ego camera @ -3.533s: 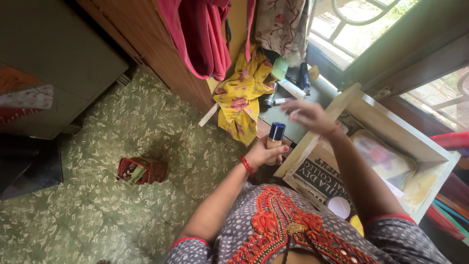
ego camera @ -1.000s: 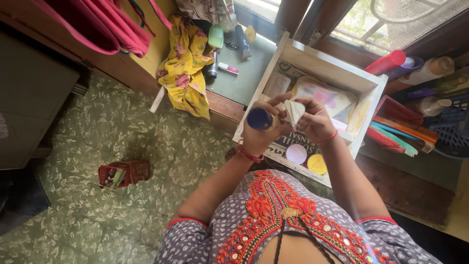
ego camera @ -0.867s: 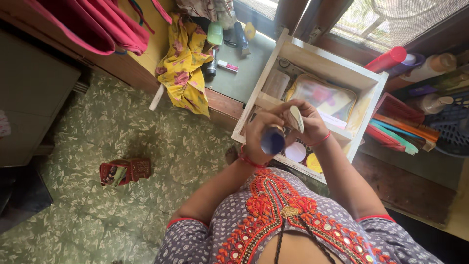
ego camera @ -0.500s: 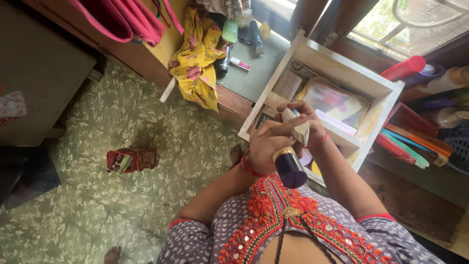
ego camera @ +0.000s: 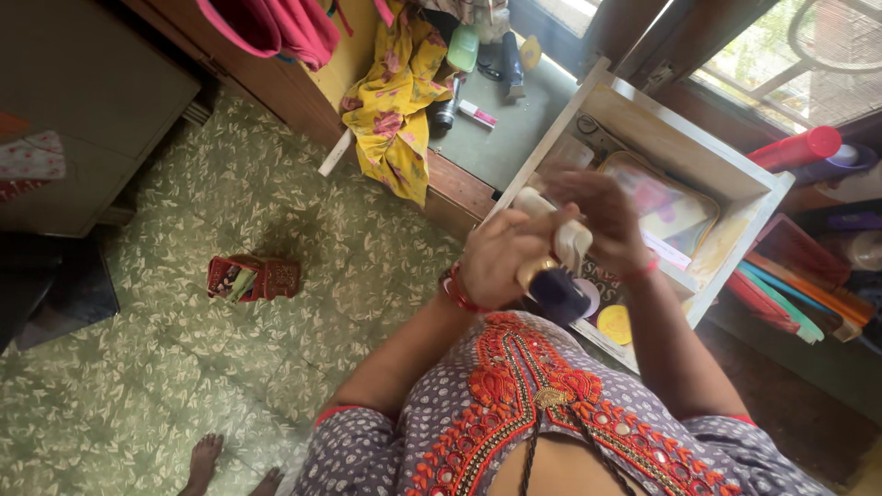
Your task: The person organizes cosmetic items by picking up various bottles, tubes, and containers from a cluttered windowsill and placing them into a small pouch and a wooden crate. The person handles items one at a time, including a yellow container and a white tube, and places them into the crate.
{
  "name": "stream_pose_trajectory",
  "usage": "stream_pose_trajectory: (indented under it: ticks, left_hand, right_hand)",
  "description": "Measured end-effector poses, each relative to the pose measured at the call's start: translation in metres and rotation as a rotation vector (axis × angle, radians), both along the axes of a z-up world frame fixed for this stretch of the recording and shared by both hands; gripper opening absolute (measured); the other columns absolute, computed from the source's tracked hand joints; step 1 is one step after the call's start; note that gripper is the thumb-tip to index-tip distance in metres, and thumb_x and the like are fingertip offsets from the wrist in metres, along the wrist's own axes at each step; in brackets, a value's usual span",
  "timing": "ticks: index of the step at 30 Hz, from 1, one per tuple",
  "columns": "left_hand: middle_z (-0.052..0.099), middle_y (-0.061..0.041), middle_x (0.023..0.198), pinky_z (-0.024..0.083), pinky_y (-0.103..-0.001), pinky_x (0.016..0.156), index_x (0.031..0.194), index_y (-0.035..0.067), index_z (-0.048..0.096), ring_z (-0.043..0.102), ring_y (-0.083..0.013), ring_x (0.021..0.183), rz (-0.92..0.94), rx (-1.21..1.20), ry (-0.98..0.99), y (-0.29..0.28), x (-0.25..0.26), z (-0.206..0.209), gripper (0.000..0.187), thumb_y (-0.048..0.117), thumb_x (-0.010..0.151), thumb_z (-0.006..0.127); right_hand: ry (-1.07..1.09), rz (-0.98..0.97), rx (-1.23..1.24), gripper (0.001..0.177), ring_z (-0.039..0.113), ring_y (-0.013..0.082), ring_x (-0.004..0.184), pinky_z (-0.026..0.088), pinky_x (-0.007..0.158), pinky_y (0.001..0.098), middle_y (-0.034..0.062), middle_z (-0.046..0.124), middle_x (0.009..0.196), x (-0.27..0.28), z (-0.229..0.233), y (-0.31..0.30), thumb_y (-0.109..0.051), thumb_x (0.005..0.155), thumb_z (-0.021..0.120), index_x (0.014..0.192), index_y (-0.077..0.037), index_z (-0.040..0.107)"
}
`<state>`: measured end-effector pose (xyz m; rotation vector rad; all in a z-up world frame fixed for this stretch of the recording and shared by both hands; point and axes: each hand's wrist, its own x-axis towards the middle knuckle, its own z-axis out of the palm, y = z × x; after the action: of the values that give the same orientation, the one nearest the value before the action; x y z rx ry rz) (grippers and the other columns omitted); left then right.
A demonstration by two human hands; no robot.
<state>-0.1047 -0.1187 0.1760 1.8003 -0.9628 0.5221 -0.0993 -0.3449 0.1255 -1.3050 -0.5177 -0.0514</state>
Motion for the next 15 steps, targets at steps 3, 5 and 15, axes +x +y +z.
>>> stream_pose_trajectory:
  ticks: [3,5,15]
  left_hand:
    - [0.073,-0.003,0.13,0.059,-0.034,0.082,0.089,0.013,0.058,0.067,-0.0213,0.094,0.046,0.018,0.11,0.004,0.014,-0.007,0.024,0.019,0.086,0.081]
    - [0.075,-0.001,0.124,0.06,-0.035,0.082,0.098,0.011,0.058,0.069,-0.0227,0.096,-0.001,-0.007,0.2,0.01,0.022,-0.008,0.03,0.022,0.087,0.083]
    - [0.068,-0.008,0.091,0.058,-0.042,0.075,0.102,0.016,0.067,0.07,-0.0284,0.089,-0.104,0.242,0.204,0.011,0.036,-0.007,0.02,0.021,0.086,0.077]
  right_hand:
    - [-0.372,-0.246,-0.348,0.027,0.05,0.0309,0.144,0.044,0.12,0.0423,0.014,0.05,0.151,-0.008,0.039,-0.004,0.003,0.099,0.067,0.121,-0.013,0.063]
    - [-0.51,-0.314,-0.618,0.023,0.05,0.0335,0.142,0.044,0.119,0.0458,0.0123,0.051,0.149,-0.011,0.061,-0.005,0.004,0.092,0.065,0.106,-0.013,0.07]
    - [-0.499,-0.199,-1.274,0.029,0.037,0.0489,0.14,0.033,0.107,0.0626,0.0229,0.044,0.154,-0.01,0.079,0.015,-0.018,0.068,0.078,0.097,-0.016,0.08]
